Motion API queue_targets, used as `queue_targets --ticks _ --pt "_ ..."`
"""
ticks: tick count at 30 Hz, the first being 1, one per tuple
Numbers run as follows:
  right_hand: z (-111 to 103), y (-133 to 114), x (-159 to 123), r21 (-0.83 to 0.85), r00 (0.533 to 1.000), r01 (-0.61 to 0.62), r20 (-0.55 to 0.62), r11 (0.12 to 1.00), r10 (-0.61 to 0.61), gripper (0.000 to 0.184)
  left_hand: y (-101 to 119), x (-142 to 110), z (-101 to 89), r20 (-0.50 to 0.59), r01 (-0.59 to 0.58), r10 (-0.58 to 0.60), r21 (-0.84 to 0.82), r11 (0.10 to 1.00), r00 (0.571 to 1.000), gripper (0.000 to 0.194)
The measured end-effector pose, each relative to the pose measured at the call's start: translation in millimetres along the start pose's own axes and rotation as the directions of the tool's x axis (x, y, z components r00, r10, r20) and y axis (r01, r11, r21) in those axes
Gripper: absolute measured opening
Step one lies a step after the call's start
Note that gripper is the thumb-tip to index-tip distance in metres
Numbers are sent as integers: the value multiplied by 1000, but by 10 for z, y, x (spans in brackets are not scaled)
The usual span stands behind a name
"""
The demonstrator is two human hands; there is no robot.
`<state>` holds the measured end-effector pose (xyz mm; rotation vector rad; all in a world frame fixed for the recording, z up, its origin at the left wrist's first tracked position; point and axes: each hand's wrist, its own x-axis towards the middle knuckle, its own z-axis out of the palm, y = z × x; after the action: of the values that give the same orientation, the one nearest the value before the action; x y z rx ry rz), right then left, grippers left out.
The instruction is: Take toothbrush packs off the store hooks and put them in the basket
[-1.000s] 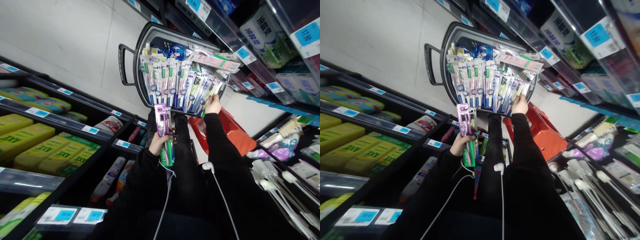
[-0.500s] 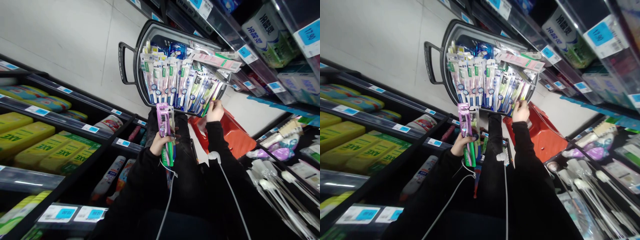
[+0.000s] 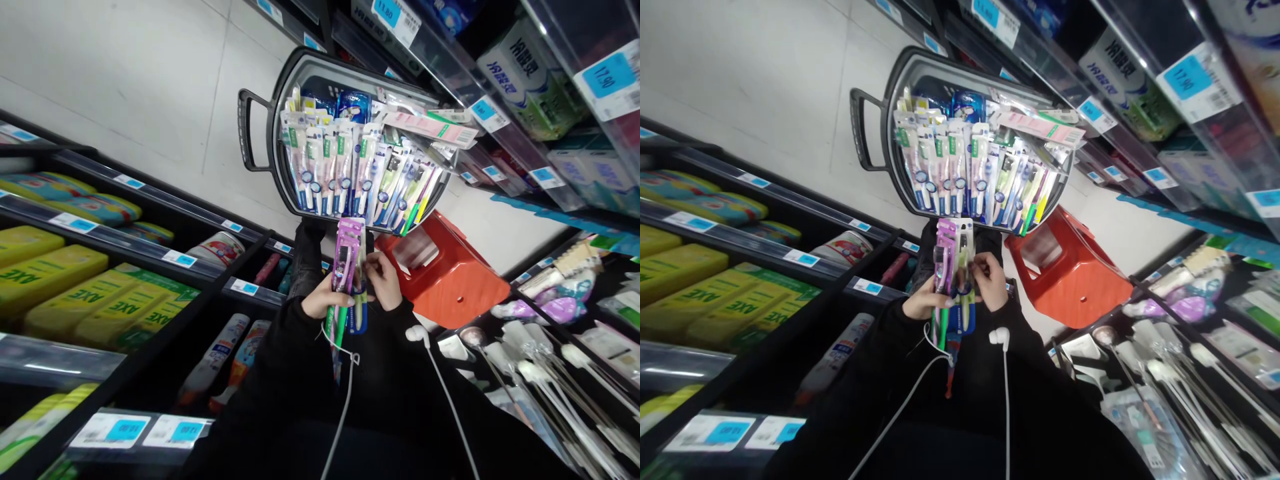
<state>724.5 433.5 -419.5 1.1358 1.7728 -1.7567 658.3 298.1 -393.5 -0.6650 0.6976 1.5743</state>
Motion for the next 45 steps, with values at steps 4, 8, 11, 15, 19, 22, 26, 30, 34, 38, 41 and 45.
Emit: queue_targets --ticks 4,8,11,15,19,22,26,30,34,38,41,45 --pt "-74 -25 45 112 989 -143 41 983 140 26 -34 0 22 90 48 -42 -58 997 995 31" --pt "-94 -79 31 163 988 -103 -93 981 120 29 -7 6 66 135 18 0 -133 991 991 31" --pt "-103 -124 76 214 967 14 -253 977 41 28 21 16 70 134 -22 41 -144 989 990 29" --pt "-284 -187 411 373 881 204 -473 905 -4 27 5 28 -23 68 -79 86 -102 992 994 27" --pt "-621 -132 1064 95 772 289 -611 952 -173 26 12 20 -146 -51 -141 137 -96 985 989 24" --pt "-748 -2 1497 -289 796 94 -553 953 -247 24 72 2 -180 -108 -159 148 -107 981 983 24" --pt "-695 161 1768 -533 769 -67 -566 843 -296 24 139 -16 -171 -143 -162 144 -125 979 979 27" --pt "-641 155 1814 -586 725 -112 -600 802 -337 18 137 -1 -165 -147 -147 129 -124 981 981 26" --pt "-603 -12 1639 -561 728 -127 -613 818 -308 13 103 32 -160 -109 -141 127 -133 981 986 26" --pt "-406 -185 1083 -466 861 112 -396 878 -320 18 90 57 -127 -127 -174 164 -70 982 978 31" --pt "-191 -295 546 -242 966 235 -51 941 -254 19 95 72 -96 -151 -138 137 4 990 979 33" --pt "-3 -414 71 -65 973 152 184 986 -138 21 100 116 -54 -242 -102 168 262 960 956 30"
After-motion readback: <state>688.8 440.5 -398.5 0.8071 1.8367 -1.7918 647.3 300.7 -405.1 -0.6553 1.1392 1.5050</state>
